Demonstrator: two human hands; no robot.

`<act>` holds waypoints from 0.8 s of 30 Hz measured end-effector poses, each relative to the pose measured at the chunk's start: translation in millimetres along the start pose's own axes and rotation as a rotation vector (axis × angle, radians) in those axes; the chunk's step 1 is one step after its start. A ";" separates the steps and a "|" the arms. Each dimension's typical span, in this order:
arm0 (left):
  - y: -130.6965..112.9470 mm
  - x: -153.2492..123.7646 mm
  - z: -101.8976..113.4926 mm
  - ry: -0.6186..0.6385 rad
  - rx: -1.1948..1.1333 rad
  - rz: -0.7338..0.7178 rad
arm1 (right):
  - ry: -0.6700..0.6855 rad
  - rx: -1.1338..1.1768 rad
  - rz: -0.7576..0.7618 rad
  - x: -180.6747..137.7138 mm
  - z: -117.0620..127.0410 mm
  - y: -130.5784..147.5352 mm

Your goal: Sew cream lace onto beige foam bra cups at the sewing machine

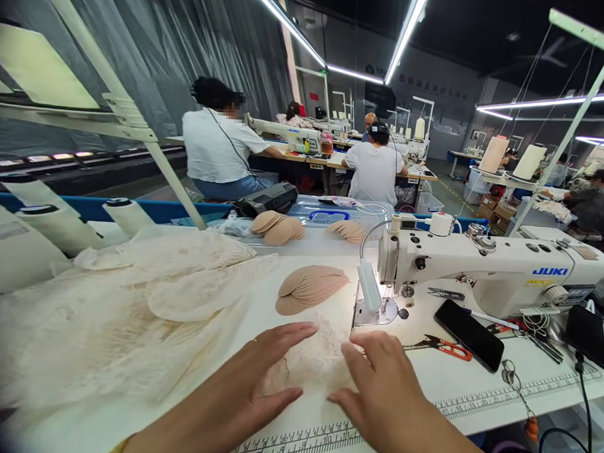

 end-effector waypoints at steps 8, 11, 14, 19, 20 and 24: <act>83.7 -14.2 -1.1 0.075 0.209 0.260 | 0.202 0.588 -0.392 23.7 -43.5 -16.6; 75.6 -7.1 12.9 0.100 0.092 0.270 | 0.187 0.931 -0.500 8.4 -38.0 -23.3; 37.0 6.8 0.0 0.153 -0.214 0.217 | 0.188 1.129 -0.532 -4.1 -38.4 -21.2; -6.7 31.2 -22.4 0.230 -0.557 0.247 | 0.193 1.373 -0.629 -16.2 -41.0 -24.2; -11.3 33.9 -24.0 0.239 -0.600 0.248 | 0.173 1.400 -0.634 -15.1 -39.0 -25.5; -24.5 36.3 -23.6 0.241 -0.629 0.223 | 0.106 1.321 -0.612 -4.3 -31.6 -27.3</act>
Point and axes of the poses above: each hand's wrist, its own x-axis towards the middle knuckle, its own z-axis out of the back of the hand, y = z × x, the point moved 9 cm from there along x, towards the middle knuckle, and after that the axes turned 3 degrees about z, right-handed, at the moved point
